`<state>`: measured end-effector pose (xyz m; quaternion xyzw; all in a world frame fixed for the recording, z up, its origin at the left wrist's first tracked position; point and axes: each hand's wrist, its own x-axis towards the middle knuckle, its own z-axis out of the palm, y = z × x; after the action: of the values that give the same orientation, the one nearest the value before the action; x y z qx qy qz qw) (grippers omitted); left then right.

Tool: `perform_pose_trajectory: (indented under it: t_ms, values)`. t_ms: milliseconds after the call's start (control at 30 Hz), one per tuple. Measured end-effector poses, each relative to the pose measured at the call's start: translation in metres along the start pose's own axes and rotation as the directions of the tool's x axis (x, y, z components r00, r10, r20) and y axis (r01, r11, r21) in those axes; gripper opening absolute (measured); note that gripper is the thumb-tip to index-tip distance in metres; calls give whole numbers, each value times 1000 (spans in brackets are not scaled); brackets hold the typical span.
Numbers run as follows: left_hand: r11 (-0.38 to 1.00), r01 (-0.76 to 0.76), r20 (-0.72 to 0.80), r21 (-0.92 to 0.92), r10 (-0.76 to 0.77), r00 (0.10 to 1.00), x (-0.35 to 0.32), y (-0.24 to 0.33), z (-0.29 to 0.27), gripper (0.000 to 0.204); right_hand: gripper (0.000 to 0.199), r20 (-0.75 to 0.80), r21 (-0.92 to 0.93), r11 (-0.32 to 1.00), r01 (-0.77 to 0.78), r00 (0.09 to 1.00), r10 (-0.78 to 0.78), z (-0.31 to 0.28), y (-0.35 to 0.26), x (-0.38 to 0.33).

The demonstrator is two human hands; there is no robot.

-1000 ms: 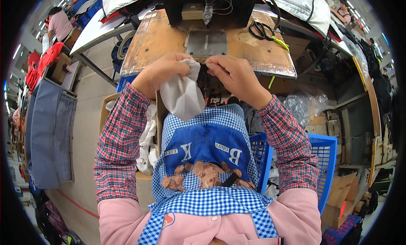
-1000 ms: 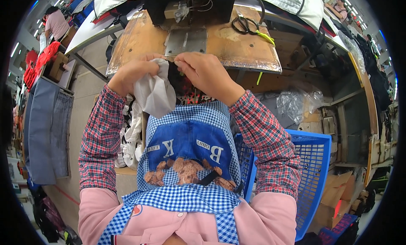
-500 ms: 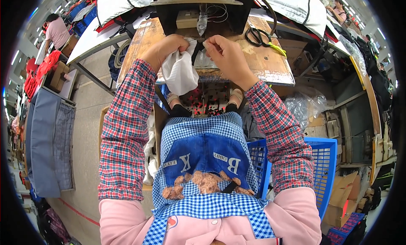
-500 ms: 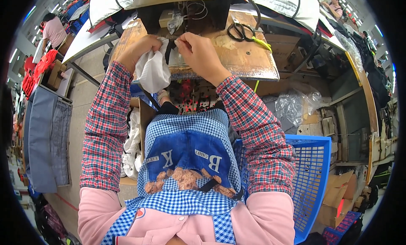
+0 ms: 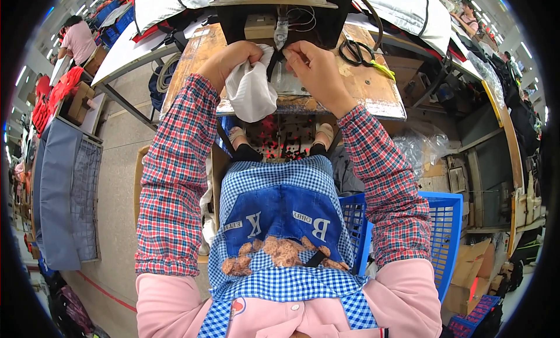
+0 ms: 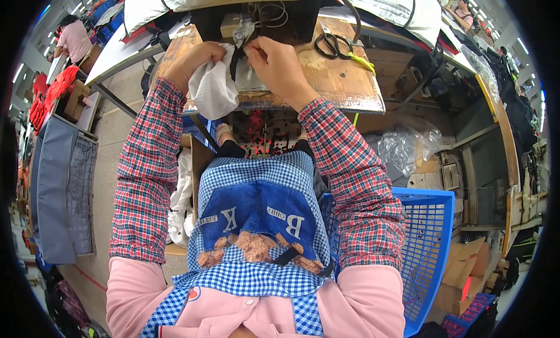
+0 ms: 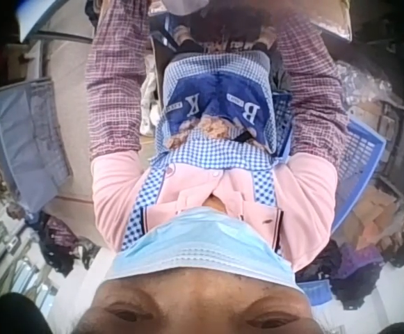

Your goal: Assembling white fabric footwear components with black elastic trim using an industrial machine.

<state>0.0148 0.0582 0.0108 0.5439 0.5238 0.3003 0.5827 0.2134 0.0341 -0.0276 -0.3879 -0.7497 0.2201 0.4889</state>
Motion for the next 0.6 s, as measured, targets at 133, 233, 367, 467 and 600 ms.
perform_pose_trajectory:
  t_ms: [133, 233, 367, 467, 600]
  values:
    - [1000, 12, -12, -11, -13, 1000, 0, 0, 0, 9, 26, -9, 24, 1000, -16, 1000, 17, 0, 0, 0]
    - [998, 0, -15, -59, -1, 1000, 2, -2, -1, 10, 26, -7, 38, 999, -27, 1000, 27, -1, 0, 0]
    - [999, -2, -4, -51, 2, 1000, 8, -6, -5, 11, 26, -11, 52, 998, -41, 999, 41, 0, 2, 1]
    - [997, 7, 13, -71, -6, 1000, 12, -8, -8, 11, 26, -10, 75, 996, -54, 998, 55, 0, 3, 1]
    - [993, -39, 71, -110, 47, 996, 13, -11, -9, 11, 25, 2, 162, 983, -91, 996, 91, -1, 3, 2]
